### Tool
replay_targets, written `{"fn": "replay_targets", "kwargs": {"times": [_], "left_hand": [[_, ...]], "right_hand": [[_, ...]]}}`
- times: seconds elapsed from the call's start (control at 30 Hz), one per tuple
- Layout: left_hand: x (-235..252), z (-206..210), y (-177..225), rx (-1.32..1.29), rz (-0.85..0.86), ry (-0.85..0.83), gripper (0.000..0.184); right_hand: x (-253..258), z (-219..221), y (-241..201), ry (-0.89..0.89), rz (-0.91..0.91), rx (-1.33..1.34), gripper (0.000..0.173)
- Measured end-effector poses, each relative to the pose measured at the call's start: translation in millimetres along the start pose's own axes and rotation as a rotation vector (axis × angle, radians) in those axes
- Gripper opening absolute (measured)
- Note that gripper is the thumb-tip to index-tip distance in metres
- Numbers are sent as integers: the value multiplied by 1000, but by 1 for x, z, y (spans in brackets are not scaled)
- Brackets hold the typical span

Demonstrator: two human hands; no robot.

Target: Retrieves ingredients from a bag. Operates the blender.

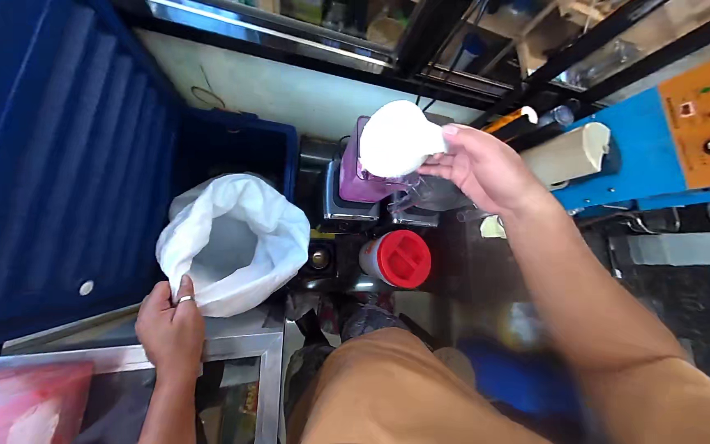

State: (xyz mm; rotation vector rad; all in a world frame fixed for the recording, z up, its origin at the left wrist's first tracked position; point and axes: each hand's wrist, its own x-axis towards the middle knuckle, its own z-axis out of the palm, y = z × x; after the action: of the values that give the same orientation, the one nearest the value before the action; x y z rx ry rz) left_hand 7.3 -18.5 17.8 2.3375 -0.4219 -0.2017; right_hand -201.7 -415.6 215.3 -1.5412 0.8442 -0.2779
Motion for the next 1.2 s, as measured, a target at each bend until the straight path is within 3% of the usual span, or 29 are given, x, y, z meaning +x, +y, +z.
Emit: {"fn": "replay_targets", "kwargs": {"times": [0.1, 0.2, 0.37, 0.47, 0.57, 0.63, 0.7, 0.8, 0.93, 1.0, 1.07, 1.2], "left_hand": [[0, -1, -3, 2, 9, -3, 42], [0, -1, -7, 6, 18, -4, 42], [-1, -2, -10, 8, 36, 18, 44], [-1, -2, -14, 0, 42, 29, 44], [1, -1, -15, -16, 32, 19, 45], [2, 2, -14, -56, 17, 29, 44], [0, -1, -17, -84, -7, 45, 42], [1, 0, -28, -99, 14, 80, 39], [1, 3, -30, -125, 66, 80, 35], [2, 4, -31, -141, 82, 93, 33], [1, 4, -33, -151, 74, 101, 33], [-1, 4, -34, -173, 52, 99, 33]], "right_hand": [[32, 9, 11, 77, 34, -481, 37], [61, 33, 28, 21, 64, -931, 36], [80, 60, 40, -134, 140, -1329, 36], [76, 61, 24, -140, 127, -1439, 38], [38, 68, -22, -66, -32, -1409, 36], [-1, 92, -57, -61, -186, -1300, 31], [-17, 137, -54, -201, -368, -1129, 25], [42, 239, 39, -566, -330, -899, 26], [169, 368, 229, -977, -61, -876, 39], [198, 407, 297, -1020, -60, -897, 38], [211, 433, 351, -983, -195, -945, 37], [205, 450, 404, -1087, -316, -985, 37]]}}
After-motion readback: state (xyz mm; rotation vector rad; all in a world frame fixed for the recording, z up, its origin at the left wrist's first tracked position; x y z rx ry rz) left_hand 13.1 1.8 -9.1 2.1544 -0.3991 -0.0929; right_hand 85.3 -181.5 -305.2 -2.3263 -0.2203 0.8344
